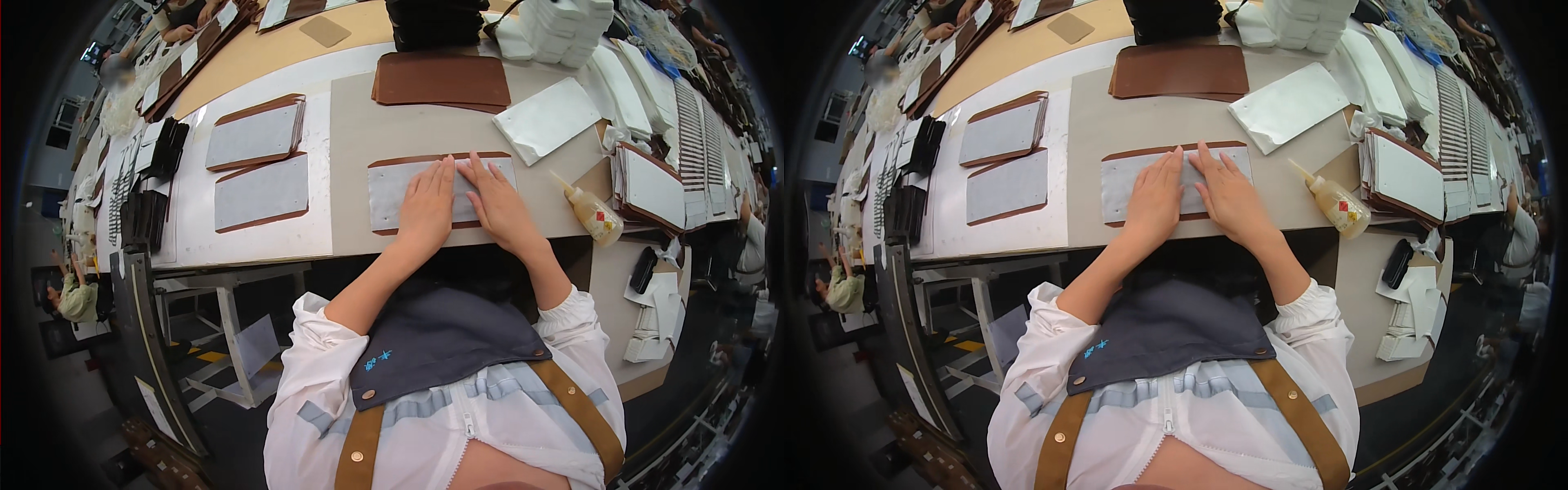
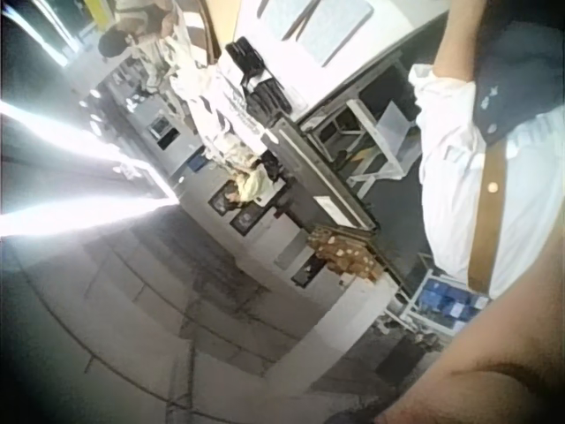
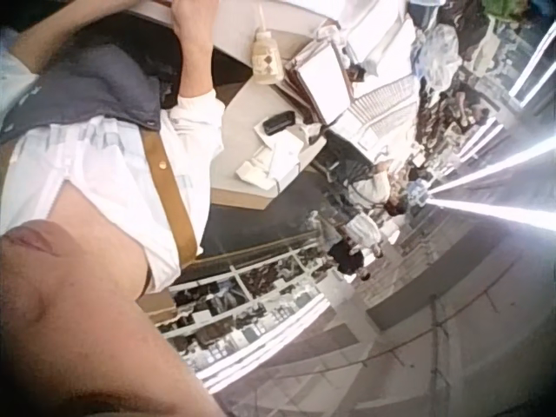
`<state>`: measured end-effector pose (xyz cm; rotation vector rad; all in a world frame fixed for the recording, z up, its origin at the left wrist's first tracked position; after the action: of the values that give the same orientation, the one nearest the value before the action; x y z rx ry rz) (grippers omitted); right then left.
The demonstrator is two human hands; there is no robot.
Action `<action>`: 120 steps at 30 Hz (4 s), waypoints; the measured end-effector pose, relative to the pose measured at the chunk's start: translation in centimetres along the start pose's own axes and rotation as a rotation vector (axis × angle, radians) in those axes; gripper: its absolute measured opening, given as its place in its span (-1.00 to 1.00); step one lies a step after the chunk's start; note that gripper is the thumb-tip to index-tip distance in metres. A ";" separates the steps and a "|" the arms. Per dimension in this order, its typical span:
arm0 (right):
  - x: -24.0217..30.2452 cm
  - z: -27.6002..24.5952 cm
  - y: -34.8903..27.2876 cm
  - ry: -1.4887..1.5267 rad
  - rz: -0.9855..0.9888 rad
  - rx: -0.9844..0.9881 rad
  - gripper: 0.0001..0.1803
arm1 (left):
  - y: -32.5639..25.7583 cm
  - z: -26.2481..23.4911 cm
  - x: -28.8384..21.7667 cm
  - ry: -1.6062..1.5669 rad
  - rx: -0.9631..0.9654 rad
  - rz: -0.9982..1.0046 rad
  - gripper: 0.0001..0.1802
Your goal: The person applies glue from a squeeze bottle onto rectangular brown sheets and then places white rectangular sheets on top. They press the layers together to adhere them and stack the finished units on the table. The process is repeated for multiple units in a continuous assembly line.
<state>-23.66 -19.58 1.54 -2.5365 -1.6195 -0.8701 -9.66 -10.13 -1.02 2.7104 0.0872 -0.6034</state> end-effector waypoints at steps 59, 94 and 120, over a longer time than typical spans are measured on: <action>6.6 5.1 1.0 0.306 -0.190 0.083 -0.58 | -10.1 -8.7 6.4 -0.177 -0.163 -0.199 -0.65; 2.9 0.0 -5.1 -0.196 0.035 0.203 0.10 | -8.9 -6.6 4.4 0.183 0.289 -0.073 0.02; -3.5 -1.0 -3.7 -0.231 0.158 0.056 0.05 | -6.6 -4.6 4.6 0.204 0.261 -0.102 0.00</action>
<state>-28.33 -21.03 -0.26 -2.7648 -1.4429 -0.5281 -4.60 -2.37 -1.29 3.0305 0.2141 -0.3865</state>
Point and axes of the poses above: each hand's wrist, its own y-axis towards the middle knuckle, its own z-axis out of the palm, x = y × z, the point moved 2 cm from there along y, towards the middle knuckle, and after that the axes turned 3 degrees about -y, right-handed, at the moved point
